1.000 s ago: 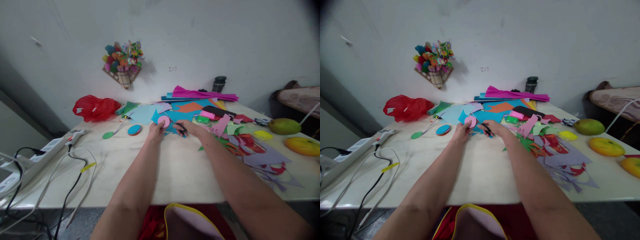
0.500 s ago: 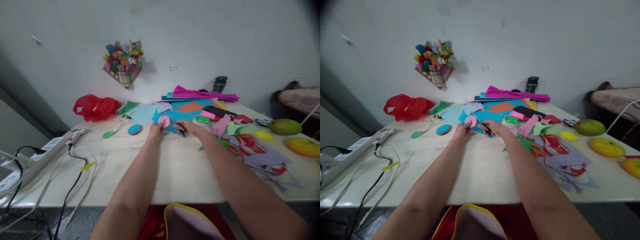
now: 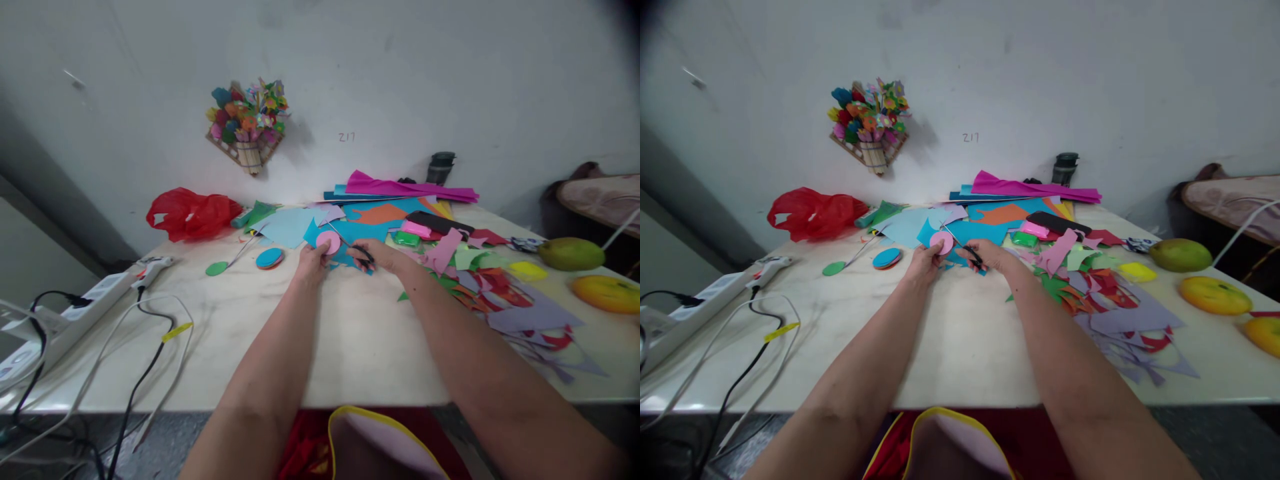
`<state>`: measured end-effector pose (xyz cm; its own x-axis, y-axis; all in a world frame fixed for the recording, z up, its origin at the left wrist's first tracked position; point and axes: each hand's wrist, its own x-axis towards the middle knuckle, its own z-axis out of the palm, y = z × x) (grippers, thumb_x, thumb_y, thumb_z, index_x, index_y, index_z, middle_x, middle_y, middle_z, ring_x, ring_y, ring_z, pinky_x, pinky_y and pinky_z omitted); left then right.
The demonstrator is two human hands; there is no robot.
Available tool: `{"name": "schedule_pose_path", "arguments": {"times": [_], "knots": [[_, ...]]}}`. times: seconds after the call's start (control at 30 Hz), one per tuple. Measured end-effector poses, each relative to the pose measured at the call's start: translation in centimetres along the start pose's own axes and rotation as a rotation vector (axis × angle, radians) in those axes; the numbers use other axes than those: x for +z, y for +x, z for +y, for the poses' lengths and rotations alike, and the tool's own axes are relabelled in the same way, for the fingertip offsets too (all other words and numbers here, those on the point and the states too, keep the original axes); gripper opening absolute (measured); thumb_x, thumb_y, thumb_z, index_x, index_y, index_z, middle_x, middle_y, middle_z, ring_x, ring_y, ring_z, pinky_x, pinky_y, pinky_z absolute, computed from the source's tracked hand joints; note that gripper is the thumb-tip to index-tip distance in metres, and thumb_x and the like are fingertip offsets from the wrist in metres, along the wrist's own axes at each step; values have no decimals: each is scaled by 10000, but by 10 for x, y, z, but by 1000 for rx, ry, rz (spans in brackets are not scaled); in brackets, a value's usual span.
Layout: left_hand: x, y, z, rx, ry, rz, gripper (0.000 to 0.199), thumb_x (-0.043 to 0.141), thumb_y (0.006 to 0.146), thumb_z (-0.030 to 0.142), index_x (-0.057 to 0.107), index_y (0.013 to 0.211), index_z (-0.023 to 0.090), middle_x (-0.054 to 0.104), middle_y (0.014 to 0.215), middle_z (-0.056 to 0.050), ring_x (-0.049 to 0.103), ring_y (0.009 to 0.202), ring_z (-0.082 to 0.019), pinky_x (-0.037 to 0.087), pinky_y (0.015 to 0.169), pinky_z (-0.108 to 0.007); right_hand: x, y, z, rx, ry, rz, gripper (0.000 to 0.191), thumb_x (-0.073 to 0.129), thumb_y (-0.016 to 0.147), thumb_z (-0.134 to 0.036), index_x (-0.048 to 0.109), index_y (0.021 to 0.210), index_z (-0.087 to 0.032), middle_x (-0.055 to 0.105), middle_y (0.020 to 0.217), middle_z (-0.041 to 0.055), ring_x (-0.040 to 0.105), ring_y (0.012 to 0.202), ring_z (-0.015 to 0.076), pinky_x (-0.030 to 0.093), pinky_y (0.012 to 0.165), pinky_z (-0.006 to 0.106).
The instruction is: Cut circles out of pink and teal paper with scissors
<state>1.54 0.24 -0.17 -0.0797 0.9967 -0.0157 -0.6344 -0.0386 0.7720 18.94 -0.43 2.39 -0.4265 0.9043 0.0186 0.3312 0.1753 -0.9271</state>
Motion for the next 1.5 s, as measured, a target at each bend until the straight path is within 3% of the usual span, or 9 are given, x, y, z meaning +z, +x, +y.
{"name": "schedule_pose_path", "arguments": {"times": [0.33, 0.67, 1.5], "knots": [[-1, 0, 0, 4, -24, -10, 204, 783, 671, 56, 643, 819, 76, 711, 806, -91, 708, 788, -196, 559, 807, -325, 1, 3, 2, 5, 17, 5, 297, 660, 802, -418, 502, 685, -195, 577, 533, -10, 501, 394, 84, 304, 326, 202], [-2, 2, -2, 0, -40, -8, 251, 794, 655, 73, 644, 856, 90, 722, 829, -85, 712, 861, -217, 567, 815, -327, 1, 1, 0, -13, 27, -7, 309, 648, 807, -430, 498, 675, -195, 586, 540, -9, 494, 391, 83, 301, 335, 211], [-1, 1, 1, -2, -38, -7, 173, 746, 689, 35, 650, 830, 69, 718, 793, -79, 699, 736, -171, 574, 756, -286, 1, -2, -5, 8, 43, -6, 265, 661, 796, -373, 502, 696, -186, 553, 497, -21, 476, 374, 86, 276, 326, 209]]}}
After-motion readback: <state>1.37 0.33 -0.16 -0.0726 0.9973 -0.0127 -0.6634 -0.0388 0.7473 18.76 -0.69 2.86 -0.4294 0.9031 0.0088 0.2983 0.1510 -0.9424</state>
